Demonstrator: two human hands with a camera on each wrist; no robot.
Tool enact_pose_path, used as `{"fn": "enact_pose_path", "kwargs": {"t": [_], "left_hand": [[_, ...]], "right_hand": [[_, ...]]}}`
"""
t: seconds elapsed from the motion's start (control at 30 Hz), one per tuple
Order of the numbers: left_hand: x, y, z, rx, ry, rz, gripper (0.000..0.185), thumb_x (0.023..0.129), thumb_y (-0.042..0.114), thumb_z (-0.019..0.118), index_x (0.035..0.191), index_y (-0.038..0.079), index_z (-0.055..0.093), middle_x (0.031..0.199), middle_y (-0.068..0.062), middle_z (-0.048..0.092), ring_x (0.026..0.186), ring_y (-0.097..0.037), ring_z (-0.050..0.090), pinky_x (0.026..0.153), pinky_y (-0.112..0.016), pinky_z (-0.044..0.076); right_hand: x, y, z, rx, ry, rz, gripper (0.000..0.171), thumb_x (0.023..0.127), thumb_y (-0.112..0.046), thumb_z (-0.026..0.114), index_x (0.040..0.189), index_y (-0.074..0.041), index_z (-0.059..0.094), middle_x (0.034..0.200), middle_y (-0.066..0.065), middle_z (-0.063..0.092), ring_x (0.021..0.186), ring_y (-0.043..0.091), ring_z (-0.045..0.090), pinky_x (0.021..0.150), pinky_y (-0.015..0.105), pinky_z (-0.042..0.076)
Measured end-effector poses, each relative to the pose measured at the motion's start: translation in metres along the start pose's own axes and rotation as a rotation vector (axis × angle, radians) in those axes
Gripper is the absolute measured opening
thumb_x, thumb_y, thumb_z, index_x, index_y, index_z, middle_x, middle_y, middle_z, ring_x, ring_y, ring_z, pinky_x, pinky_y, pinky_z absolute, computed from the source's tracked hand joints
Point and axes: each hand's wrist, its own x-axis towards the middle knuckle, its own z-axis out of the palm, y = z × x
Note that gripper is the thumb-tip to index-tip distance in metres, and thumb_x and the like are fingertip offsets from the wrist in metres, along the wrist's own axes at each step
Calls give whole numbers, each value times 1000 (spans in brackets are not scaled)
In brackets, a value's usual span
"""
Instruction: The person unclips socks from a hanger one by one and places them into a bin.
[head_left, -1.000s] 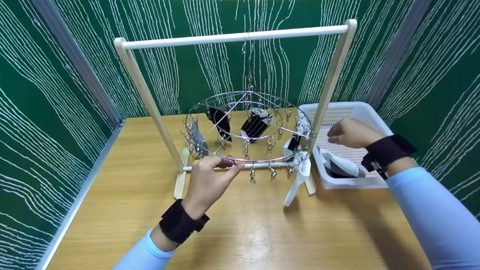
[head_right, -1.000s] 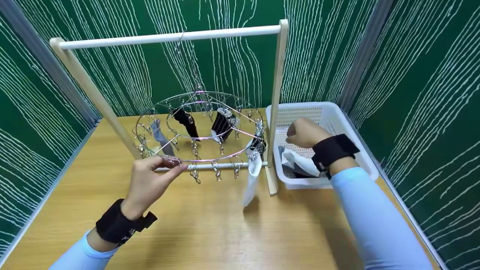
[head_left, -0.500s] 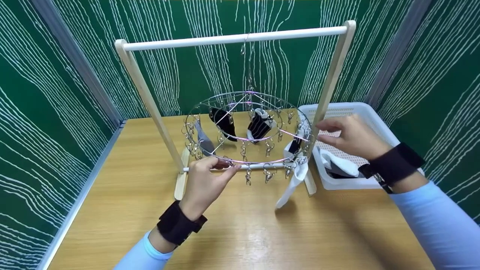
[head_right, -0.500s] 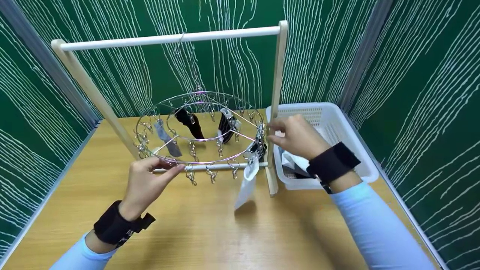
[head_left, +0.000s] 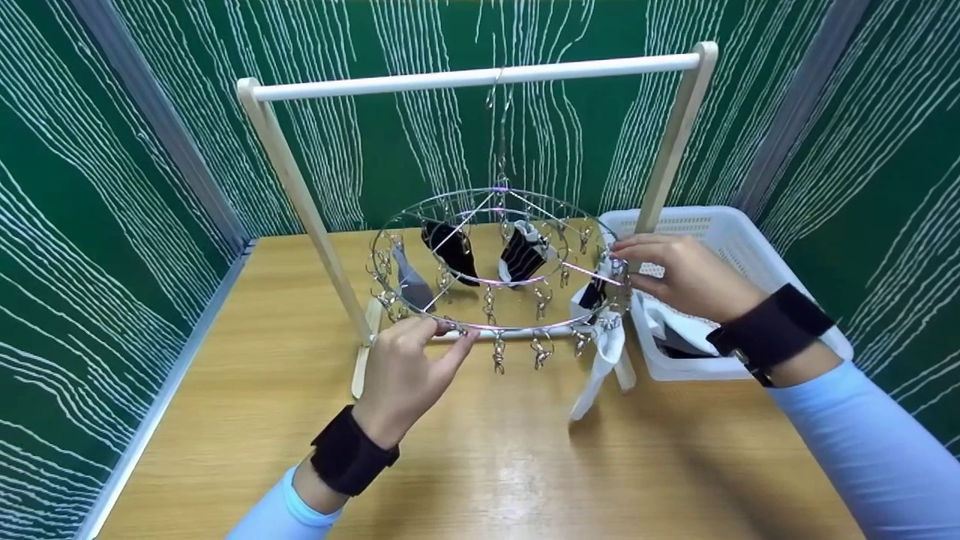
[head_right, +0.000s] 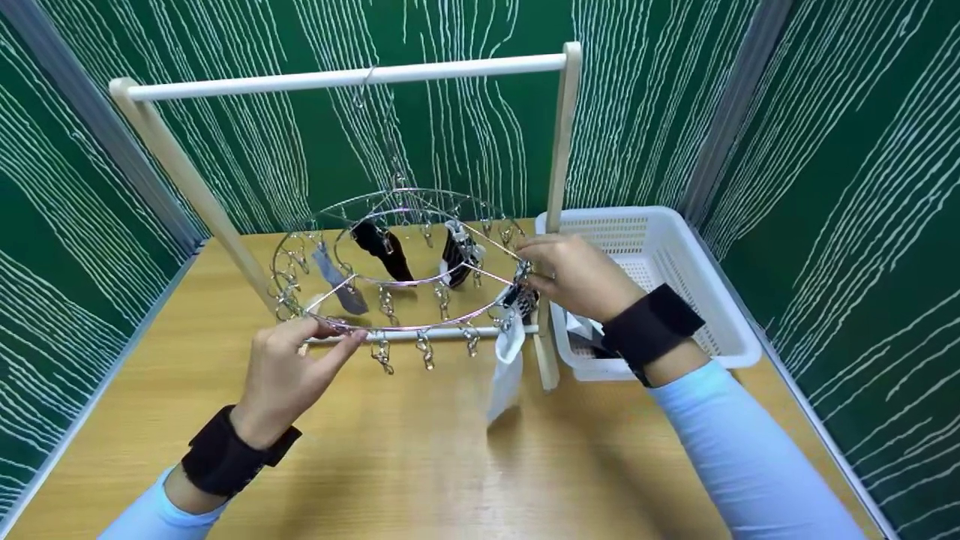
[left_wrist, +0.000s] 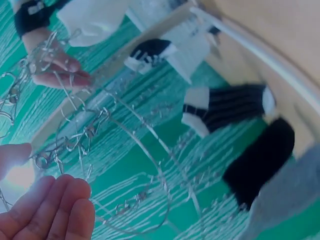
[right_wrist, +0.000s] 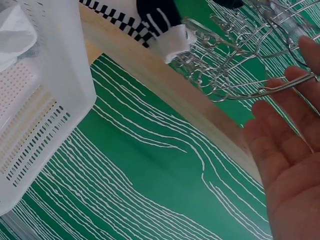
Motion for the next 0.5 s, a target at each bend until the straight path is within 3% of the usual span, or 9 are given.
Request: {"fn": "enact_pose_path", "kwargs": {"t": [0.17, 0.3, 0.4, 0.5], "left_hand": [[2, 0, -4, 139, 75, 229, 31, 87, 28, 92, 78, 6, 72, 70, -3, 73, 59, -17, 67, 56, -29, 56], [4, 4, -6, 280, 185, 412, 51, 103, 43, 74, 66, 10, 62, 57, 2, 59, 47, -14, 54, 44, -26, 42], [6, 10, -5, 323, 267, 497, 59, 110, 45, 61, 62, 12, 54, 54, 3, 49, 46, -15, 46, 42, -28, 34], [10, 17, -3, 310, 285, 551, 51, 109, 39, 63, 67, 11, 57, 60, 1, 55, 53, -17, 51, 48, -29, 42]], "right_hand": [[-2, 2, 1, 31, 52, -33, 31, 89, 10, 80, 120, 5, 78, 126, 25, 77, 116, 46, 75, 98, 60, 61], [-3, 3, 4, 24, 94, -75, 28, 87, 11, 82, 115, 5, 79, 121, 24, 79, 111, 46, 77, 93, 59, 62], [-2, 2, 5, 15, 115, -98, 27, 85, 12, 83, 111, 6, 80, 118, 24, 80, 108, 45, 77, 90, 57, 63], [-1, 1, 6, 15, 114, -100, 27, 85, 13, 83, 110, 6, 80, 117, 25, 80, 108, 45, 77, 89, 56, 64]]}}
